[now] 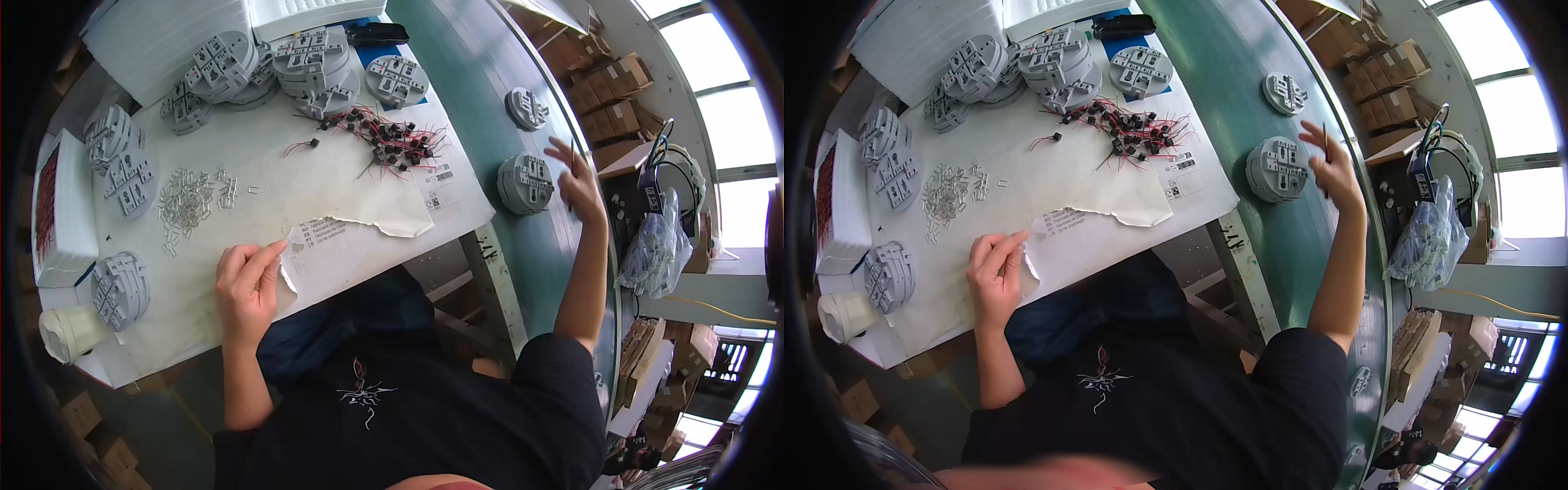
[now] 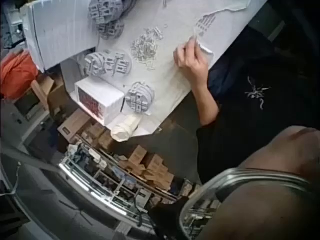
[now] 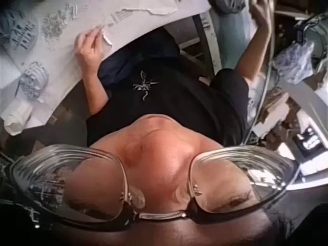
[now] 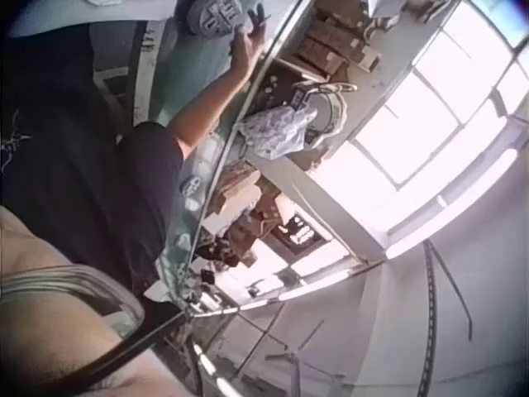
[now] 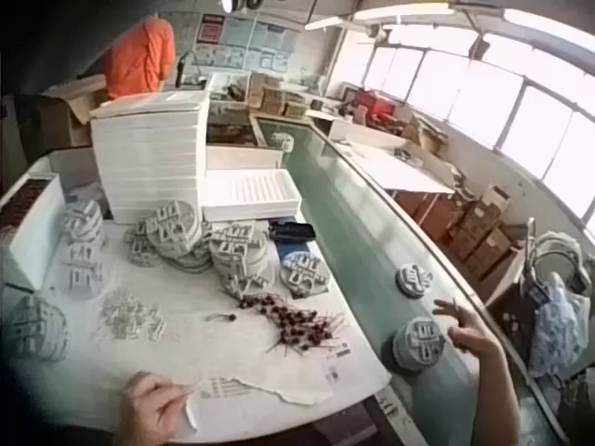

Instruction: Assembling small components onto circular bases at a production workstation.

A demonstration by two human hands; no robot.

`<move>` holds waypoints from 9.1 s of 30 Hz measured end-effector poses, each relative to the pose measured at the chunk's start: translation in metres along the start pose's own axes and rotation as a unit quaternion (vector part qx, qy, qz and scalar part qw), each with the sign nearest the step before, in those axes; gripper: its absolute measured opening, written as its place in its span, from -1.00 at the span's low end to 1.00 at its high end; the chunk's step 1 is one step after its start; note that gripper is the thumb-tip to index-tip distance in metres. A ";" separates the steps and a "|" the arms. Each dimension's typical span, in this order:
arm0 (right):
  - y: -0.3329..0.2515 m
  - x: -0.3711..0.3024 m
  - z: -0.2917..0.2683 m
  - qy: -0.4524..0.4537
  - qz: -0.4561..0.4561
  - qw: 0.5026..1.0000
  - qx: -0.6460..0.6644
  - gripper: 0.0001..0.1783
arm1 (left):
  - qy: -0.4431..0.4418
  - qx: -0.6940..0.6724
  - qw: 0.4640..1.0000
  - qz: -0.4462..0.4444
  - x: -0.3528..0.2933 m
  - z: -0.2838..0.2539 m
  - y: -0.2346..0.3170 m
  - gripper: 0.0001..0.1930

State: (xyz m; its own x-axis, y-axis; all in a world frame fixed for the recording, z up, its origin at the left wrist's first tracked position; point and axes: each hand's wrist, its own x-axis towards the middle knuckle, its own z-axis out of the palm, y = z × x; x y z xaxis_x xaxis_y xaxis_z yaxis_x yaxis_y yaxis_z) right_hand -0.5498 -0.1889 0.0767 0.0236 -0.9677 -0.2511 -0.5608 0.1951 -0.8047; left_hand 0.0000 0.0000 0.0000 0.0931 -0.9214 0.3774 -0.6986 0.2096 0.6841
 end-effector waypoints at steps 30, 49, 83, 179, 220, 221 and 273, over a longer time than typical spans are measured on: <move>-0.135 0.100 0.207 0.083 -0.365 0.910 -0.181 -0.77 | 0.005 -0.050 0.998 0.024 0.006 -0.004 -0.008 -0.78; -0.174 0.024 0.303 -0.137 -0.363 0.906 -0.169 -0.75 | -0.015 0.026 0.999 0.013 0.011 -0.006 -0.001 0.01; -0.155 -0.048 0.306 -0.295 -0.423 0.837 0.183 -0.74 | -0.118 -0.508 0.843 -0.132 0.043 -0.020 0.006 -0.88; -0.176 -0.013 0.327 -0.226 -0.156 0.962 -0.002 -0.76 | 0.094 -0.017 0.995 0.013 0.012 0.015 0.003 -0.66; -0.157 -0.004 0.329 -0.277 -0.087 0.951 0.111 -0.73 | -0.078 0.146 0.986 0.016 0.058 0.008 0.026 -0.81; -0.157 -0.006 0.330 -0.273 -0.093 0.951 0.116 -0.72 | -0.100 0.174 0.979 0.018 0.061 0.010 0.029 -0.80; -0.164 -0.065 0.312 -0.144 -0.444 0.804 -0.368 -0.56 | -0.038 -0.068 0.996 -0.031 0.006 0.001 0.005 0.05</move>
State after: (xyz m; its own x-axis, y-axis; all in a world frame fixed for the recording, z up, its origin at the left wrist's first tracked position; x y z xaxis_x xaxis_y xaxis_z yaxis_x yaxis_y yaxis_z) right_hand -0.2014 -0.1079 0.0568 0.8160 -0.5761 0.0477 -0.5529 -0.8019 -0.2262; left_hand -0.0035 -0.0047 0.0047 0.0755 -0.9553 0.2860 -0.5902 0.1884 0.7850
